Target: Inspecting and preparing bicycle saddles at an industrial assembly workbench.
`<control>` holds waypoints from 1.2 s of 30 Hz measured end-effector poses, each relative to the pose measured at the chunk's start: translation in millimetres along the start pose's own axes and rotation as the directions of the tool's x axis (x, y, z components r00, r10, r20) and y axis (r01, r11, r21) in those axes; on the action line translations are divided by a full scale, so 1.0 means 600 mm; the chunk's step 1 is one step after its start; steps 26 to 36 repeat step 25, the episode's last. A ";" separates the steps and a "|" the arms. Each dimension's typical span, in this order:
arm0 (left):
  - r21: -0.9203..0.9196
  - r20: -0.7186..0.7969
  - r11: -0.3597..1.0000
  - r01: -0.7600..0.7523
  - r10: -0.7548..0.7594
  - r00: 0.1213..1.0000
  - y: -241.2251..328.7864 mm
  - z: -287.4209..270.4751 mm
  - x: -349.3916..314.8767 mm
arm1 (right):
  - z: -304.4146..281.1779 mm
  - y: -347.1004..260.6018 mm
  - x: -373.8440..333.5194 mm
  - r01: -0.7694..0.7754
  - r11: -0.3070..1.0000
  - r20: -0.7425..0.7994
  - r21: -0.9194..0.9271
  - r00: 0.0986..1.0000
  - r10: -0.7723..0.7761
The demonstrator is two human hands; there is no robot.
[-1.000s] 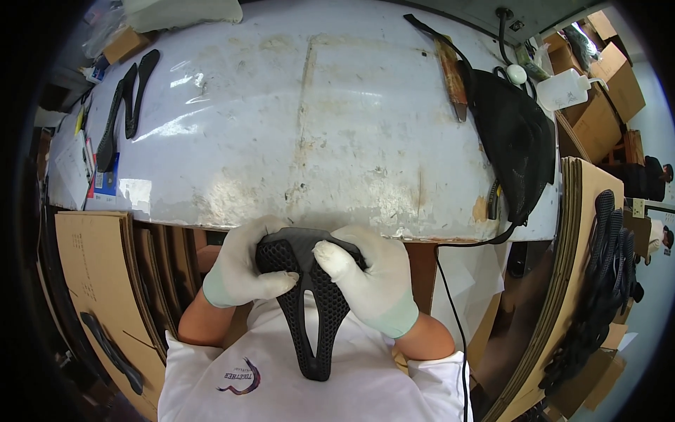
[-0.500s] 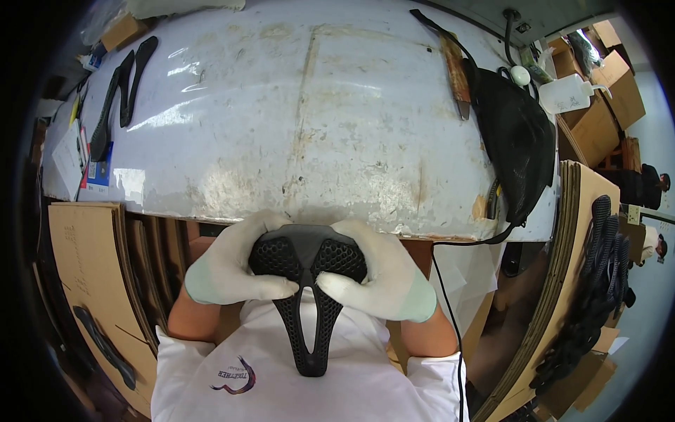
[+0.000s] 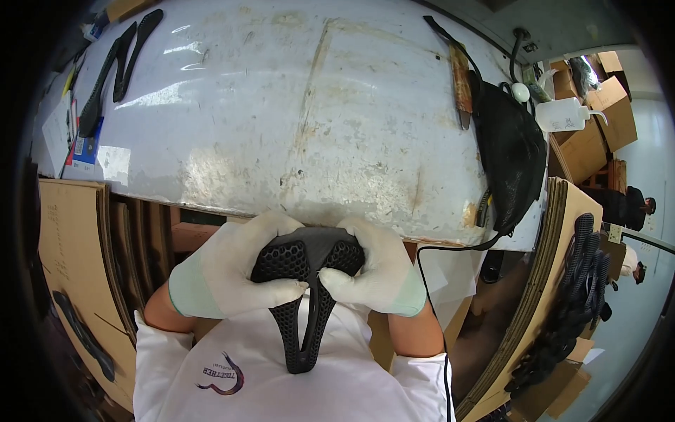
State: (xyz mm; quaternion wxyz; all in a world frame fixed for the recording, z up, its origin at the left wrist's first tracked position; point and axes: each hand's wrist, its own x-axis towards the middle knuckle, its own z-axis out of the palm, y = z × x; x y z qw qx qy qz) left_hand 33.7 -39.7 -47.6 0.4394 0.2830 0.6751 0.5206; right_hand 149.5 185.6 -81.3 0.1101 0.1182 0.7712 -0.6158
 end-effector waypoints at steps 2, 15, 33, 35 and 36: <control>-0.003 0.005 1.000 0.022 -0.022 1.000 0.003 -0.003 0.001 | 0.000 -0.010 0.005 0.014 0.998 0.001 -0.063 1.000 -0.014; -0.122 -0.104 0.982 0.144 -0.157 0.982 0.001 -0.005 0.004 | 0.005 0.008 0.021 0.104 0.992 0.036 -0.078 0.994 -0.102; -0.085 -0.287 0.996 -0.019 -0.006 0.958 -0.028 0.014 0.006 | 0.037 -0.010 0.005 0.047 0.976 -0.166 0.211 0.986 -0.012; -0.085 -0.287 0.996 -0.019 -0.006 0.958 -0.028 0.014 0.006 | 0.037 -0.010 0.005 0.047 0.976 -0.166 0.211 0.986 -0.012; -0.085 -0.287 0.996 -0.019 -0.006 0.958 -0.028 0.014 0.006 | 0.037 -0.010 0.005 0.047 0.976 -0.166 0.211 0.986 -0.012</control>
